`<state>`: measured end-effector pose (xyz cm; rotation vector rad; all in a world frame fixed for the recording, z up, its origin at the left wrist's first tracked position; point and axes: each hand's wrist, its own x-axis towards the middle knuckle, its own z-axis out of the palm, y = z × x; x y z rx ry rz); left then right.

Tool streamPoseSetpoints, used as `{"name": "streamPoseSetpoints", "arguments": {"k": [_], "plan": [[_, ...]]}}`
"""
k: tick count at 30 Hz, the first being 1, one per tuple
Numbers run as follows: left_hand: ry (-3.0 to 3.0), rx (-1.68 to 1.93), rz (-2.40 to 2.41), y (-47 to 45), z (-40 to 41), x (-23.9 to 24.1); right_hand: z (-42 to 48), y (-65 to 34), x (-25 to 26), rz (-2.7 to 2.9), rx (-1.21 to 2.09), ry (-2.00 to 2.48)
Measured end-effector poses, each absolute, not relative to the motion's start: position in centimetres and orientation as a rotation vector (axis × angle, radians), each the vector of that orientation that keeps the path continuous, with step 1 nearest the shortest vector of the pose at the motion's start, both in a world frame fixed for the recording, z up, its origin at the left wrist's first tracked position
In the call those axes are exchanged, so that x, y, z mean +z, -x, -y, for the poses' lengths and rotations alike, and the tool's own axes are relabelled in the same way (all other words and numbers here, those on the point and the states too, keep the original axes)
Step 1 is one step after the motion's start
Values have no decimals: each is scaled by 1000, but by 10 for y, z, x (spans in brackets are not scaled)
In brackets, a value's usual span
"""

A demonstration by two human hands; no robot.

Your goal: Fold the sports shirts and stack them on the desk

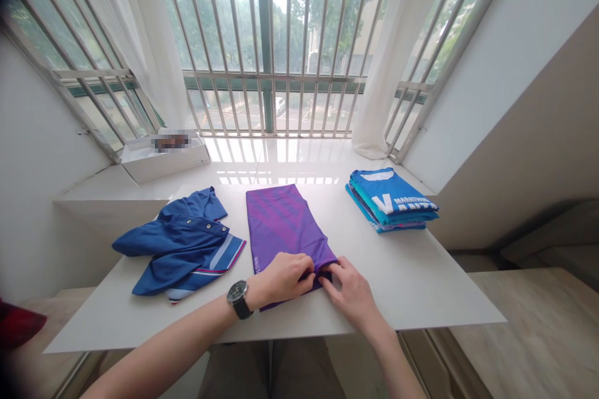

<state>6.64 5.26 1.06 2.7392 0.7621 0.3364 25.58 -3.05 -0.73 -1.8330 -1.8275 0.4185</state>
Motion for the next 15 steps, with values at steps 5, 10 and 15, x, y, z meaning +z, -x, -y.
{"name": "streamPoseSetpoints", "arguments": {"k": [5,10,15], "plan": [[-2686,358,-769,-63,-57,19,26,-256,-5,1824,491,1769],[-2681,377,-768,-60,-60,25,23,-254,-3,1765,642,1604],[-2664,401,-761,-60,-62,25,18,-256,-2,1719,814,1559]]}}
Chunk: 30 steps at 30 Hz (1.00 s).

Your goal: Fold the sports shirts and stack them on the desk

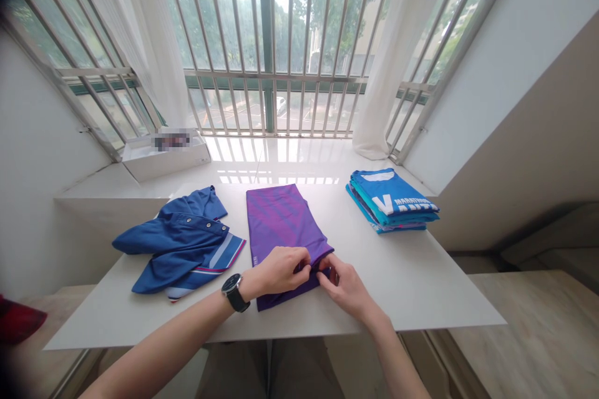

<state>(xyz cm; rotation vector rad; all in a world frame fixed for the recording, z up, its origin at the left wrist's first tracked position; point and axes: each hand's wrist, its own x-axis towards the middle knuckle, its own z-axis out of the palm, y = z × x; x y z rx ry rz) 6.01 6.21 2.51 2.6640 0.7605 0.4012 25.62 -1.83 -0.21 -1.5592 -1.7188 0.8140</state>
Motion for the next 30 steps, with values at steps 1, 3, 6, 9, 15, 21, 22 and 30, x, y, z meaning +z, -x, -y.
{"name": "streamPoseSetpoints", "arguments": {"k": [1,3,6,9,15,21,22,30], "plan": [[-2663,409,-757,-60,-63,25,17,-258,-1,1740,839,1553],[-2663,429,-754,-60,-64,23,14,-260,0,1815,881,1554],[-2668,471,-741,-60,-65,22,10,-263,1,1913,891,1568],[-2686,494,-723,-59,-64,23,7,-263,0,1901,866,1576],[-2785,464,-674,-58,-60,27,3,-256,-2,1854,757,1730],[-2899,342,-563,-60,-53,19,5,-249,-5,1785,542,1892],[-2914,325,-545,-61,-52,17,7,-252,-6,1775,491,1907],[-2920,334,-441,-61,-51,16,30,-283,-8,1598,5,1886]]}}
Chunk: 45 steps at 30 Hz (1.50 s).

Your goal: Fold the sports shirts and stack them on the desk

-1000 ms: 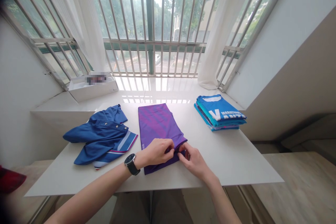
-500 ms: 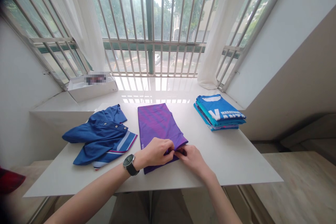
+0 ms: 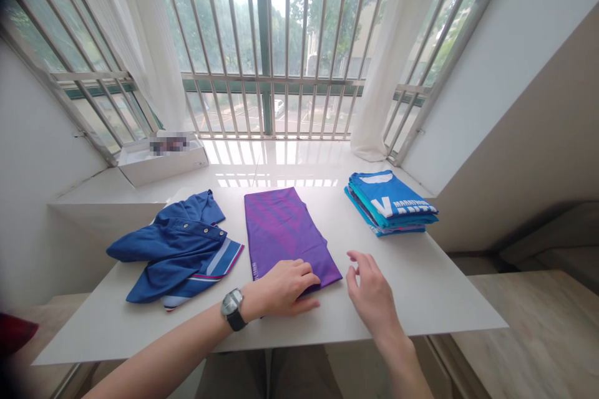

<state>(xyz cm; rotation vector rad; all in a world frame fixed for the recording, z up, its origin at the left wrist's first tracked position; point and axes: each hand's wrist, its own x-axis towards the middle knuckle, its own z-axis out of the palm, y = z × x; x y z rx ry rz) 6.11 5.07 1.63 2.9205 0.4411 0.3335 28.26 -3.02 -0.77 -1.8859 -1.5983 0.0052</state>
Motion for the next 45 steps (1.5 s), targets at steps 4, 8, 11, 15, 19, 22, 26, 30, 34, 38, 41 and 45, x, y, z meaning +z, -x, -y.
{"name": "streamPoseSetpoints", "arguments": {"k": [4,8,11,15,19,22,26,30,34,38,41,45], "plan": [[-2879,337,-374,-57,-57,29,21,-256,-1,1865,-46,1612],[-2934,318,-594,-46,-49,25,3,-244,-18,2146,-55,1613],[-2943,355,-768,-32,-28,8,1,-249,-37,2303,-36,1672],[-2888,314,-794,-8,2,-7,21,-253,-47,2361,31,1777],[-2852,300,-885,17,26,-7,57,-251,-41,2373,65,1758],[-2860,339,-981,31,40,-11,78,-252,-38,2388,53,1693],[-2904,420,-980,43,48,-19,87,-257,-44,2362,-86,1614],[-2843,576,-896,49,47,-20,88,-265,-46,2377,-164,1456],[-2621,707,-872,51,46,-15,91,-274,-41,2402,-117,1316],[-2436,733,-960,54,45,-13,92,-280,-37,2341,-39,1242],[-2304,772,-1043,54,43,-10,89,-281,-32,2250,80,1248],[-2174,800,-1120,45,33,-1,80,-275,-22,2014,296,1384]]}}
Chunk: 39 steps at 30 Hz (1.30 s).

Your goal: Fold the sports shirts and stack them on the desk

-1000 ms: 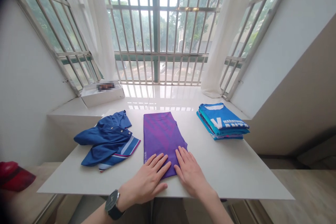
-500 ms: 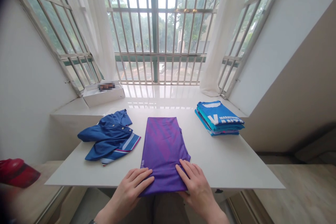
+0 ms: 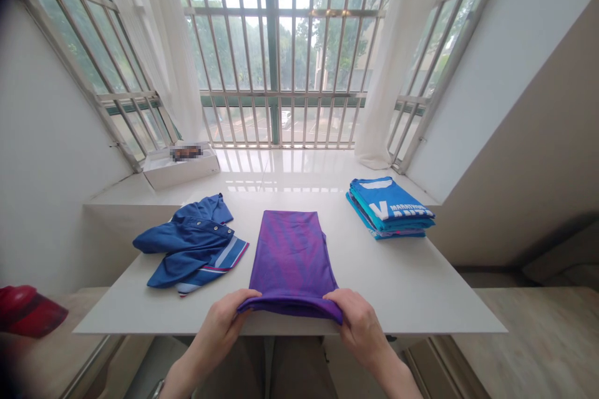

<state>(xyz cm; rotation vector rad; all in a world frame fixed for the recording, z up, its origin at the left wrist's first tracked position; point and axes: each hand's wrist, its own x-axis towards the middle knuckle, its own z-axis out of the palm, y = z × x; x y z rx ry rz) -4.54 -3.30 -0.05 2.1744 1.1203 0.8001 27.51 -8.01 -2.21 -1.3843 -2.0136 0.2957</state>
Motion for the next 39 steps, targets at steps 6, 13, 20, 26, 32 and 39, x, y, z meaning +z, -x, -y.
{"name": "streamPoseSetpoints", "arguments": {"k": [6,13,20,26,32,39], "plan": [[-2102,679,-1373,28,0,4,54,-261,-18,1741,438,1654],[-2122,601,-1555,20,-24,2,37,-255,-20,1620,344,1863],[-2123,532,-1777,24,-27,0,35,-246,-22,1623,205,2018],[-2172,427,-1866,39,-25,9,39,-250,-22,1569,-23,1896],[-2552,732,-1570,31,-10,10,46,-225,-14,1843,-129,1487],[-2833,436,-1145,23,-10,-19,49,-203,-31,2221,-65,1626]]}}
